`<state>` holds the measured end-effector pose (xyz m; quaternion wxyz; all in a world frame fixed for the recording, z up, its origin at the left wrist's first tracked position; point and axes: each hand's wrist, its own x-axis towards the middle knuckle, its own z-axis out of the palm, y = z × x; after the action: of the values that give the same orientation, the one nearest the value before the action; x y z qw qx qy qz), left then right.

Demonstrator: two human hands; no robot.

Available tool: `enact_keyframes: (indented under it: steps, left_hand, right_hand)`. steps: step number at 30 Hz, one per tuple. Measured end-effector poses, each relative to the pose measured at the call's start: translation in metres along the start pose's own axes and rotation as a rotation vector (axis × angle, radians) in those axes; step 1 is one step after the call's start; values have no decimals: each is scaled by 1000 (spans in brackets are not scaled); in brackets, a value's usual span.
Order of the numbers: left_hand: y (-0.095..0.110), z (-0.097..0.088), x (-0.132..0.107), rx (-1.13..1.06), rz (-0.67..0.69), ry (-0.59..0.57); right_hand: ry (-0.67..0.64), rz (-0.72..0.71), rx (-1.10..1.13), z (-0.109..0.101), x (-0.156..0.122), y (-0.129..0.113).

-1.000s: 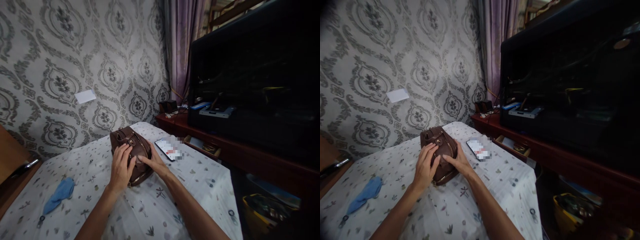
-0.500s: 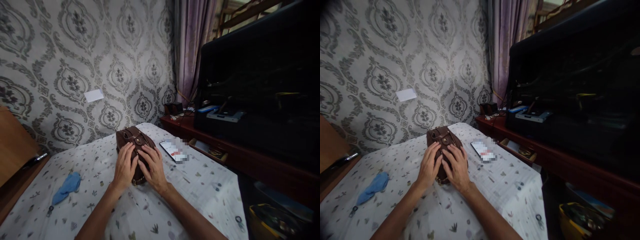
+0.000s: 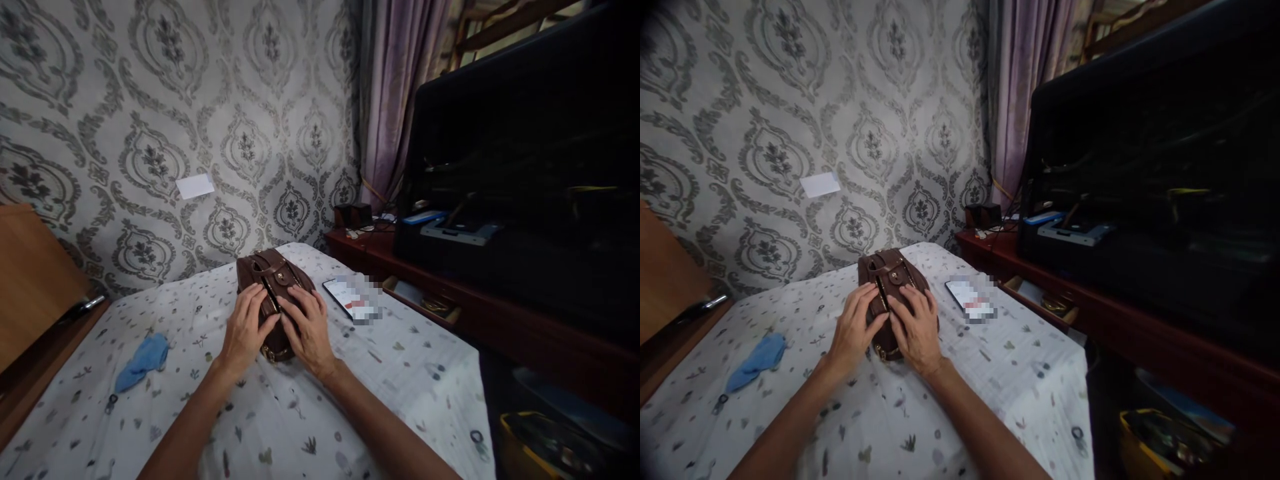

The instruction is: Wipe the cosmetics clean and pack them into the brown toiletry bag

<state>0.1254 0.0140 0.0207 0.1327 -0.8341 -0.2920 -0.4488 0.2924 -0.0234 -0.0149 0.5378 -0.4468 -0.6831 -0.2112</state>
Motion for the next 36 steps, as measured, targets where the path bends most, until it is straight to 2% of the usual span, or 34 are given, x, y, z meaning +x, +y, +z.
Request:
enact_keyframes:
  steps: [7,10,14,16,19,21,28,33,36]
  left_hand:
    - [6,-3,1,-40,-15,-20]
    - [1,-6,8,-106,-52,-13]
    - [-27,-6,30,-151,-225,38]
    - [-43,-4,45,-129,-281,-8]
    - [-61,-2,65,-119,-243,-142]
    - [-67,0,75,-116,-216,-184]
    - [-75,10,96,-87,-304,-171]
    - [-73,11,97,-106,-290,-233]
    - [-74,12,98,-57,-321,-211]
  right_hand:
    - [-21,28,30,4,-2,1]
    - [-18,27,54,6,-3,3]
    - [-3,2,63,9,-5,5]
    - [5,6,68,10,-5,5]
    - [12,10,85,11,-6,5]
    - [24,2,89,11,-5,5]
    - [30,12,99,9,-4,4]
    - [5,16,99,7,-4,4]
    - [5,23,104,8,-4,5]
